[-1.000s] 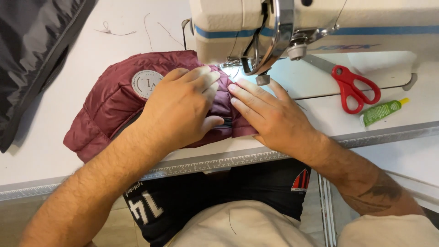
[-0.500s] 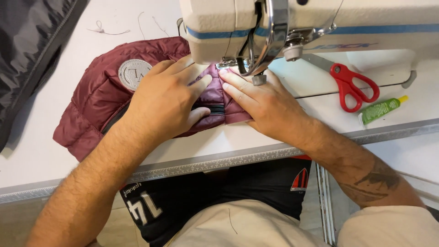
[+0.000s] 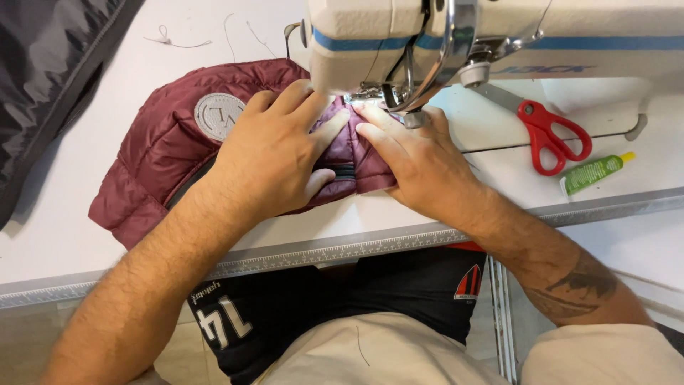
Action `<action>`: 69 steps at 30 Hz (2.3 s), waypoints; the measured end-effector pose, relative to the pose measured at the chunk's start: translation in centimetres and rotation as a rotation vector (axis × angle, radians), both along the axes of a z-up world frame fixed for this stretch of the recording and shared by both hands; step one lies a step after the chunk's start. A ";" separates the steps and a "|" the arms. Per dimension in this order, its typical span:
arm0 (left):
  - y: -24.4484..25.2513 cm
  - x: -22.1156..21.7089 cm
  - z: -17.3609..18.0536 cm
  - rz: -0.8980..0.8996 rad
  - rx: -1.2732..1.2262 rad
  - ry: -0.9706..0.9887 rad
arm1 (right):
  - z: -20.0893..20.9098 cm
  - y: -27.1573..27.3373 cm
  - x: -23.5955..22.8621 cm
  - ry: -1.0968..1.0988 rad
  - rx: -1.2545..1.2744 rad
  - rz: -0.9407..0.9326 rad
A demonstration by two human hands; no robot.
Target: Preparing and aligning fabric pieces for sewing on an industrial sewing machine, including trimming with scissors.
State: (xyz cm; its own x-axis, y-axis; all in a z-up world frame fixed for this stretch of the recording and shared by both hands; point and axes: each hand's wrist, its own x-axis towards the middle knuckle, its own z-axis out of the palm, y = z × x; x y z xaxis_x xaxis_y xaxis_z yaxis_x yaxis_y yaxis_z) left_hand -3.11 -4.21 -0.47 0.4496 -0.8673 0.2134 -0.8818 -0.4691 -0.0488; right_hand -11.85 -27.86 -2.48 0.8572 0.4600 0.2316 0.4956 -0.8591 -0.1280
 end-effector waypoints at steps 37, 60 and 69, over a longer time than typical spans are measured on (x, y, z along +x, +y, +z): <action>0.1 -2.0 0.5 -0.098 -0.077 -0.112 | 2.2 -0.2 -1.6 -0.268 0.002 0.126; 0.1 -4.0 -0.7 -0.019 -0.193 -0.088 | 2.2 1.9 -3.3 -0.373 0.167 0.243; 0.3 -3.6 -1.4 -0.056 -0.097 -0.066 | 5.3 -4.7 -4.8 -0.363 0.093 0.294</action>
State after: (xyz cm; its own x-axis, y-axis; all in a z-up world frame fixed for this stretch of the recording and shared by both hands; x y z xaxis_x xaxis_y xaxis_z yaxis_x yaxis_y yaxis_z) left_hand -6.67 -3.89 -1.91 0.3834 -0.8646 0.3247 -0.9030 -0.4247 -0.0646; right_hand -16.64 -32.53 2.82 0.5495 0.6341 0.5440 0.7432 -0.6685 0.0286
